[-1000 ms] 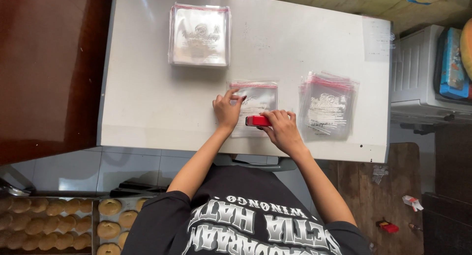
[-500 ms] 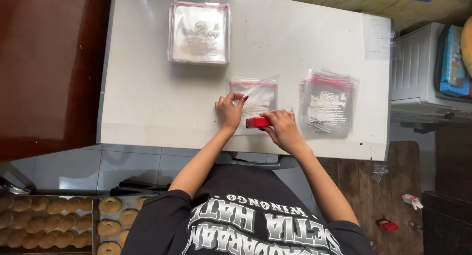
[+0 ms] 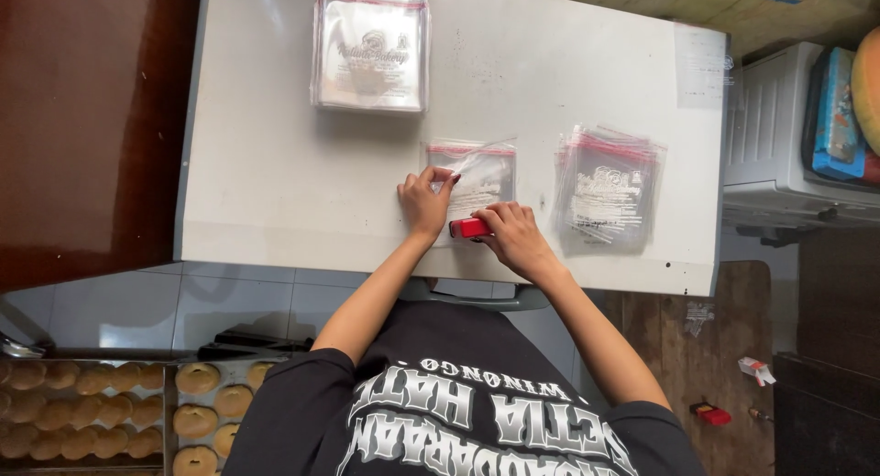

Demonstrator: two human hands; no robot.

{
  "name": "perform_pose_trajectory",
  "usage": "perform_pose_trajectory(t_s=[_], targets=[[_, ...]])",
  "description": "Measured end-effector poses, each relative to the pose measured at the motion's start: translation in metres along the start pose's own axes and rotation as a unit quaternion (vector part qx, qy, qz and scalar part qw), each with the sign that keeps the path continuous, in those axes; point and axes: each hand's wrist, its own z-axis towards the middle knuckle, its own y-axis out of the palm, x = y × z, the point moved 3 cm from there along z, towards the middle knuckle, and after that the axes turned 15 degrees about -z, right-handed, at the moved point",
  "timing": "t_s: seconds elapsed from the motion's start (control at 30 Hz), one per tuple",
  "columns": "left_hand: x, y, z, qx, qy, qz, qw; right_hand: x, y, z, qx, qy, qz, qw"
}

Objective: Stamp information onto plastic packaging bags using a handheld manual stamp.

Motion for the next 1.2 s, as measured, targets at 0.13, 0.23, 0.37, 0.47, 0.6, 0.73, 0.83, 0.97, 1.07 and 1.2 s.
perform_pose_trajectory(t_s=[0.13,0.23,0.37,0.47,0.6,0.73,0.83,0.97,1.07,1.2], targets=[[0.002,-0.001,-0.001,-0.002,-0.001,-0.001,1.000,-0.001,-0.034,0.012,-0.018,0.004,0.035,0.999],[0.005,-0.001,-0.001,-0.004,-0.001,0.000,1.000,-0.001,-0.022,0.028,0.004,0.020,0.088,0.996],[0.009,-0.004,0.000,-0.010,0.005,0.006,1.000,-0.010,0.004,0.049,0.104,0.072,0.016,0.992],[0.009,-0.005,0.003,-0.014,0.010,0.007,1.000,-0.015,0.007,0.053,0.103,0.089,-0.005,0.991],[0.012,-0.009,0.006,-0.025,0.006,0.002,1.000,-0.017,0.030,0.051,0.102,0.095,-0.023,0.990],[0.015,-0.008,0.010,-0.028,0.009,0.004,1.000,-0.016,0.027,0.052,0.118,0.100,-0.036,0.987],[0.013,-0.011,0.005,-0.026,0.012,0.003,1.000,-0.014,0.018,0.048,0.130,0.104,-0.019,0.986],[0.006,-0.008,0.007,-0.029,0.017,-0.024,0.999,0.029,0.012,0.033,0.202,0.155,0.085,0.963],[0.018,-0.016,0.009,-0.046,0.034,-0.085,0.995,0.083,0.013,0.006,0.184,0.256,0.157,0.936],[0.029,-0.024,0.007,-0.106,-0.006,-0.200,0.974,0.091,-0.049,-0.008,-0.037,0.374,0.190,0.907]])
